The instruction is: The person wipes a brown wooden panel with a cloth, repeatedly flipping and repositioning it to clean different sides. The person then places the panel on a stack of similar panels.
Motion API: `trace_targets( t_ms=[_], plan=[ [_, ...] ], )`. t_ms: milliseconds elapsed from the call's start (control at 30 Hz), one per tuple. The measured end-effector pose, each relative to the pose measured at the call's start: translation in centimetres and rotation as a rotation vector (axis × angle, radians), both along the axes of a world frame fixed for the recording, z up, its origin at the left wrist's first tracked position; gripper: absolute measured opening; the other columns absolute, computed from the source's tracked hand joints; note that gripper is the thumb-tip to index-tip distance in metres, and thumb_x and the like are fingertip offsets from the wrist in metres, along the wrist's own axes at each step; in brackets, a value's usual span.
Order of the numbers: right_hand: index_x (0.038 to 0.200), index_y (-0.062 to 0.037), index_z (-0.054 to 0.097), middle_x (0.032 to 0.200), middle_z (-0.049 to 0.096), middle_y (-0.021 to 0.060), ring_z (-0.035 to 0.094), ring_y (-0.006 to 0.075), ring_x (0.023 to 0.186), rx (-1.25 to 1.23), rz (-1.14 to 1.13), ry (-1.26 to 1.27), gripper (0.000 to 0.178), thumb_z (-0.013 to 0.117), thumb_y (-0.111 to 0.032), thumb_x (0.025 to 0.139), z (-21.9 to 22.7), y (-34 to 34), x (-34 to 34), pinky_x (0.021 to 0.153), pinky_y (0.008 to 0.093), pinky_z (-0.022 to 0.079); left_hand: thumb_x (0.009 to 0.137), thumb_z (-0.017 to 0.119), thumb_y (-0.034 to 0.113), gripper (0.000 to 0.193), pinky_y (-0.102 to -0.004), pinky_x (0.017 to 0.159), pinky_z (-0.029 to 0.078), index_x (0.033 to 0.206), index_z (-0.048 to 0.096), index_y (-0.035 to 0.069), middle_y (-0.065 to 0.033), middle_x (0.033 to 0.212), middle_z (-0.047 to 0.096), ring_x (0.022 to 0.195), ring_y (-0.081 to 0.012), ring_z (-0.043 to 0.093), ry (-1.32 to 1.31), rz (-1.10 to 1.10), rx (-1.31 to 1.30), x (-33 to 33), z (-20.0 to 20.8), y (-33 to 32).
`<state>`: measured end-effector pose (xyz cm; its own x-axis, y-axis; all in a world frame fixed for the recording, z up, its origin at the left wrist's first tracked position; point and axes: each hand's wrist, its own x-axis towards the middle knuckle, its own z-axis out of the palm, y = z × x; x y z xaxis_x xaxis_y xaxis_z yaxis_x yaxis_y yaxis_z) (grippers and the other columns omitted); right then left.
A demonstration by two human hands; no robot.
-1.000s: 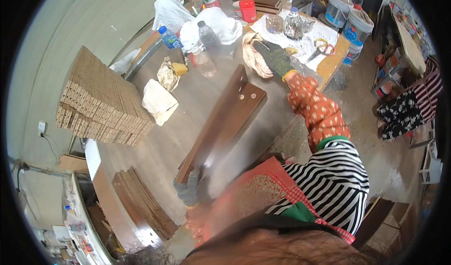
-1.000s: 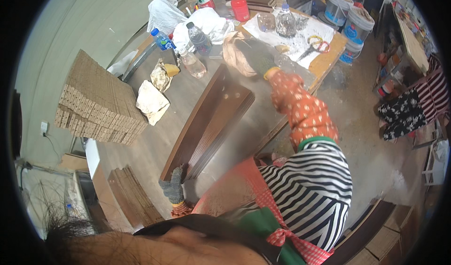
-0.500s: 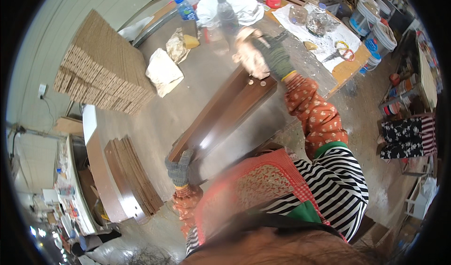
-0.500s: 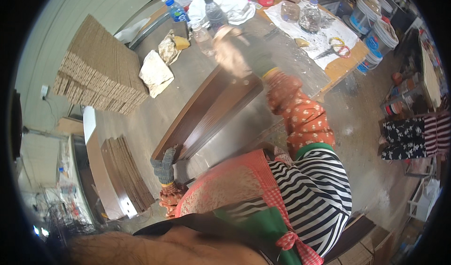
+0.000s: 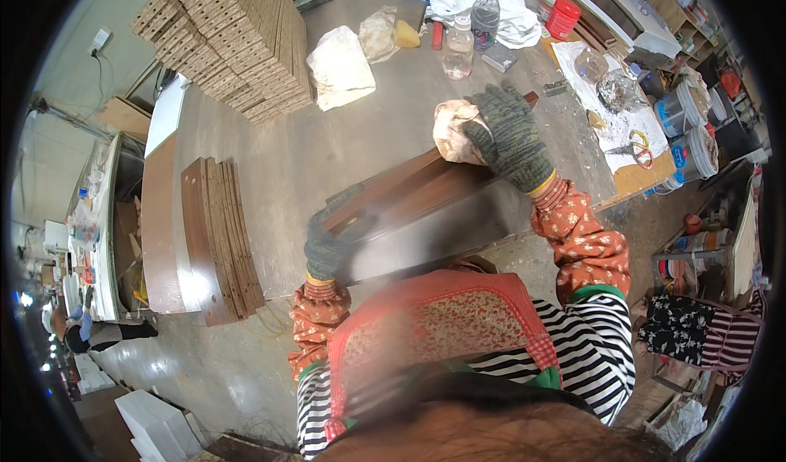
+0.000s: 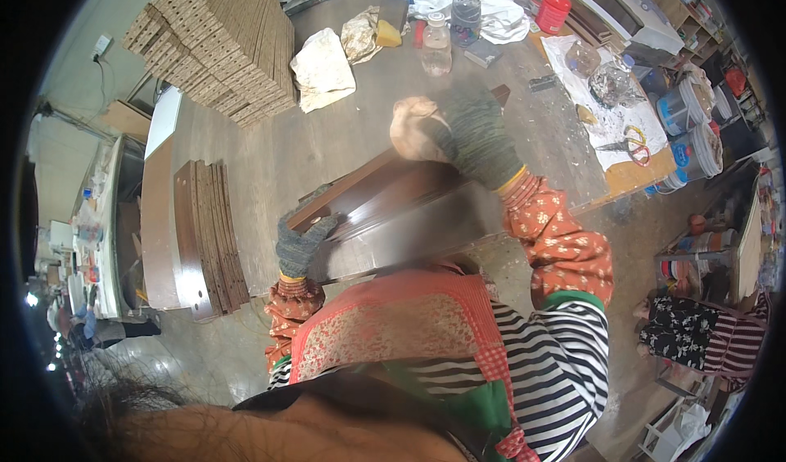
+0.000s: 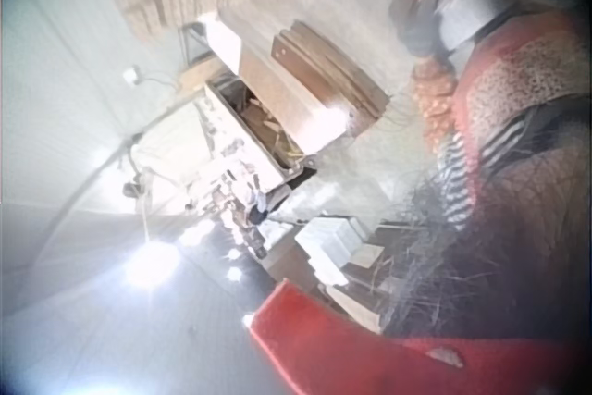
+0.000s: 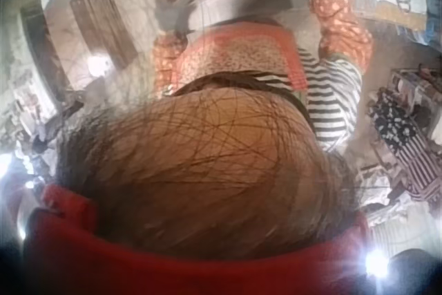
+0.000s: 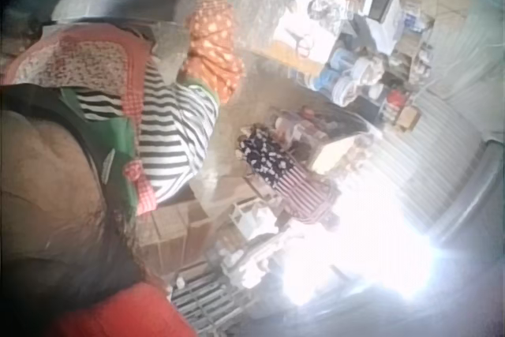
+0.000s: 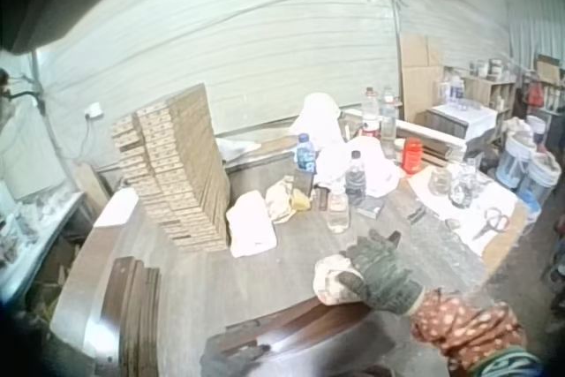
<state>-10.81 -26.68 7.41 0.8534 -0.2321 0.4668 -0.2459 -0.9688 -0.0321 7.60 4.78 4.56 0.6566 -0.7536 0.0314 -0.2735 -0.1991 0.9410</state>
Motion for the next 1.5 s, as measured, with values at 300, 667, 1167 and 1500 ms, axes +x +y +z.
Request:
trace_targets(
  t_ms=[300, 667, 1167, 1500],
  plan=[
    [0.121, 0.0016, 0.066, 0.108, 0.071, 0.0198, 0.067, 0.0386, 0.105, 0.051, 0.38, -0.2, 0.055, 0.055, -0.045, 0.093, -1.1, 17.5, 9.6, 0.115, 0.0581, 0.033, 0.079, 0.077, 0.014, 0.034, -0.0357, 0.083, 0.056, 0.109, 0.069, 0.001, -0.0106, 0.104, 0.07, 0.092, -0.0249, 0.069, -0.842, 0.013, -0.367, 2.7, -3.8, -0.8],
    [0.118, -0.0026, 0.06, 0.097, 0.065, 0.0151, 0.06, 0.0308, 0.099, 0.215, 0.385, -0.008, 0.05, 0.059, -0.045, 0.092, 1.5, 20.7, 10.9, 0.103, 0.0476, 0.04, 0.087, 0.071, 0.016, 0.039, -0.0397, 0.091, 0.055, 0.119, 0.062, -0.005, -0.0159, 0.114, 0.066, 0.105, -0.0295, 0.065, -0.662, 0.098, -0.273, 3.9, -6.2, 2.9],
    [0.145, -0.0023, 0.047, 0.14, 0.055, 0.0226, 0.052, 0.0336, 0.13, 0.591, 0.646, -0.109, 0.087, 0.083, -0.029, 0.071, 3.8, 7.9, 5.1, 0.109, 0.0461, 0.042, 0.087, 0.071, 0.013, 0.063, -0.04, 0.111, 0.041, 0.144, 0.05, -0.004, -0.0202, 0.141, 0.058, 0.129, -0.0315, 0.056, -0.719, 0.096, -0.105, -3.0, 2.1, -0.2],
    [0.106, -0.01, 0.07, 0.101, 0.07, 0.0127, 0.066, 0.0337, 0.096, 0.004, 0.446, 0.018, 0.03, 0.067, -0.032, 0.086, 1.0, -4.8, 1.3, 0.086, 0.0493, 0.05, 0.09, 0.068, 0.009, 0.053, -0.0377, 0.101, 0.051, 0.14, 0.053, -0.001, -0.0125, 0.132, 0.059, 0.115, -0.0243, 0.062, 0.12, 0.689, -0.481, -4.7, 1.0, 0.3]
  ],
)
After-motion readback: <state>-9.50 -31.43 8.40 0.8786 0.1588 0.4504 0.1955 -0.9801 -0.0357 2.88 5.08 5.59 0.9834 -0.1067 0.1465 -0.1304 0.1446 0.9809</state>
